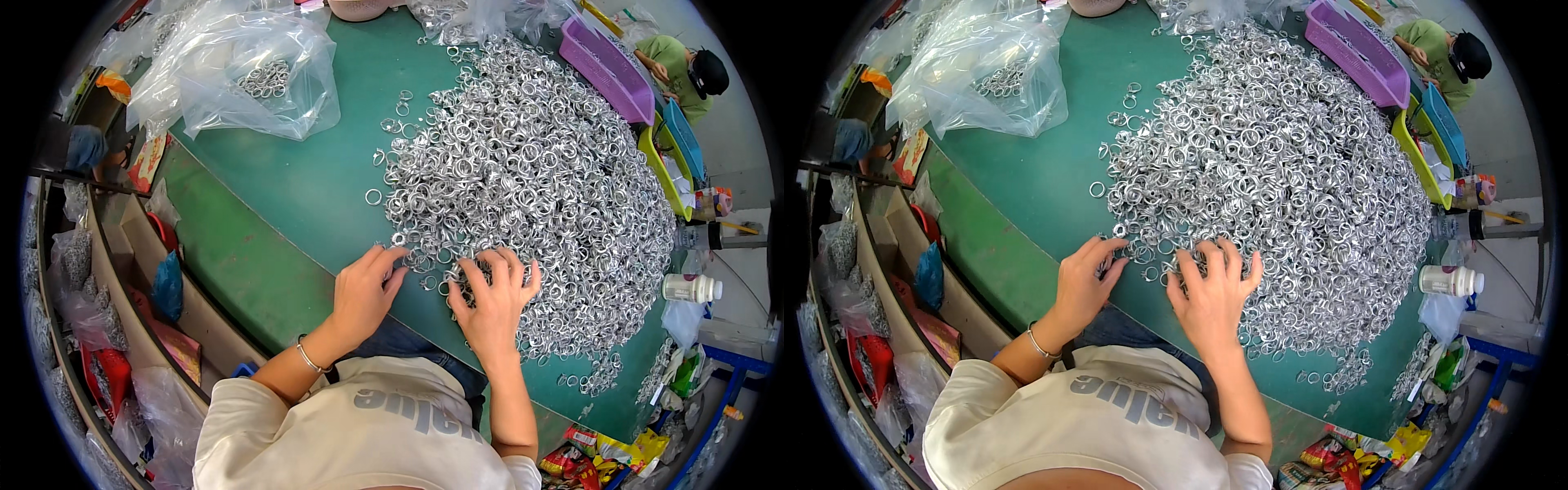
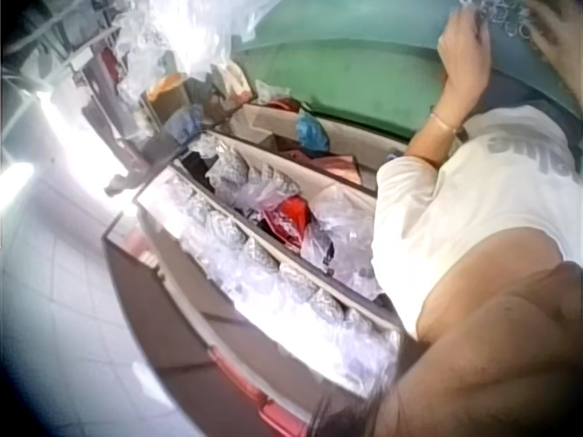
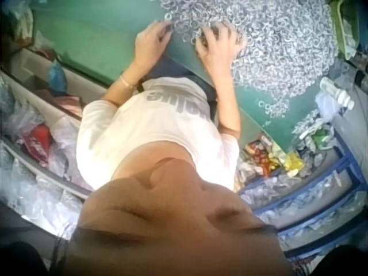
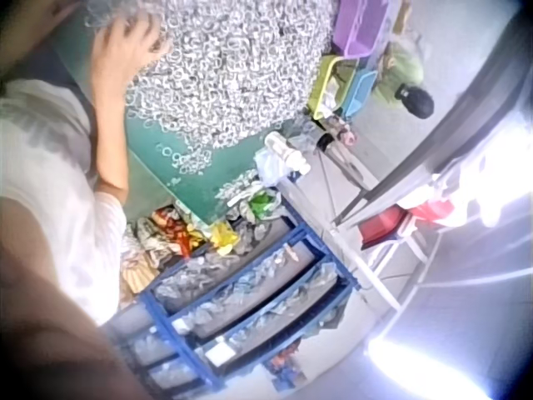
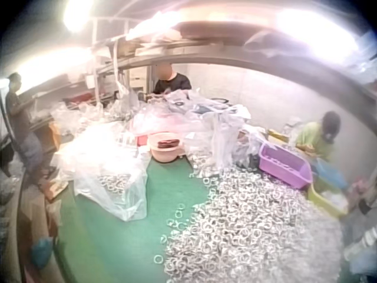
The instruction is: The person sorts through a large pile of small metal rings by hand on a green workbench, picking up small groups of rings and placing them into plastic bags which are then stored on shelves.
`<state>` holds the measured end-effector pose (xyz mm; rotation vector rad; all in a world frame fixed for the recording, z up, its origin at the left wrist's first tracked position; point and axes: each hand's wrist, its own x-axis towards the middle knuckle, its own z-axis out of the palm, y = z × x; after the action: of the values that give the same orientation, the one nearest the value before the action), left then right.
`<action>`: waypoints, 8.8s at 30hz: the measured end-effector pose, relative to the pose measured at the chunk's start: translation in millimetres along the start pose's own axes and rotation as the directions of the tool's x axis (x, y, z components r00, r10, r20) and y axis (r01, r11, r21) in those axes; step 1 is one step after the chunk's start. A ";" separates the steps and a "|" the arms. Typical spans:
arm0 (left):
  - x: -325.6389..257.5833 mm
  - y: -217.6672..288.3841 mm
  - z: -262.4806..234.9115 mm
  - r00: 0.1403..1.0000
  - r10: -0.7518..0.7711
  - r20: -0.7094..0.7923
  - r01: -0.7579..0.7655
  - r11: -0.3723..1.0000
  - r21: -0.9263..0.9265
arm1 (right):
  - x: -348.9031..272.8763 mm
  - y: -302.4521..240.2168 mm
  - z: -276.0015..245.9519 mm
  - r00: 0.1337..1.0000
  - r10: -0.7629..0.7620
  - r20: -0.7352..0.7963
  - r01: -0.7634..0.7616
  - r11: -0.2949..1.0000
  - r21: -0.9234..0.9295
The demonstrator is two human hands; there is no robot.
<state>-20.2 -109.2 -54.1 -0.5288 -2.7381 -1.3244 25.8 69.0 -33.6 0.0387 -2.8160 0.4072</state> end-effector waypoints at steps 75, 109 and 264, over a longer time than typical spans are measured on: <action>-23.6 29.4 12.6 0.878 -0.035 0.477 0.331 0.763 -0.555 | -124.5 45.4 -53.5 0.814 0.432 -0.388 -0.402 0.901 0.162; -43.0 94.4 75.6 0.893 0.376 0.246 -0.320 0.916 -0.240 | -171.4 146.5 -81.2 0.639 0.613 -0.465 -0.708 0.704 -0.045; 396.1 391.5 -61.2 -0.109 0.993 -0.035 -0.772 -0.062 0.633 | -115.2 114.9 -119.0 0.386 0.547 0.743 0.023 -0.811 0.585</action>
<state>-270.5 179.3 355.8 -1.4204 -1.2268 -0.2544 162.0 210.9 10.4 -1.2162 -0.3277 2.5965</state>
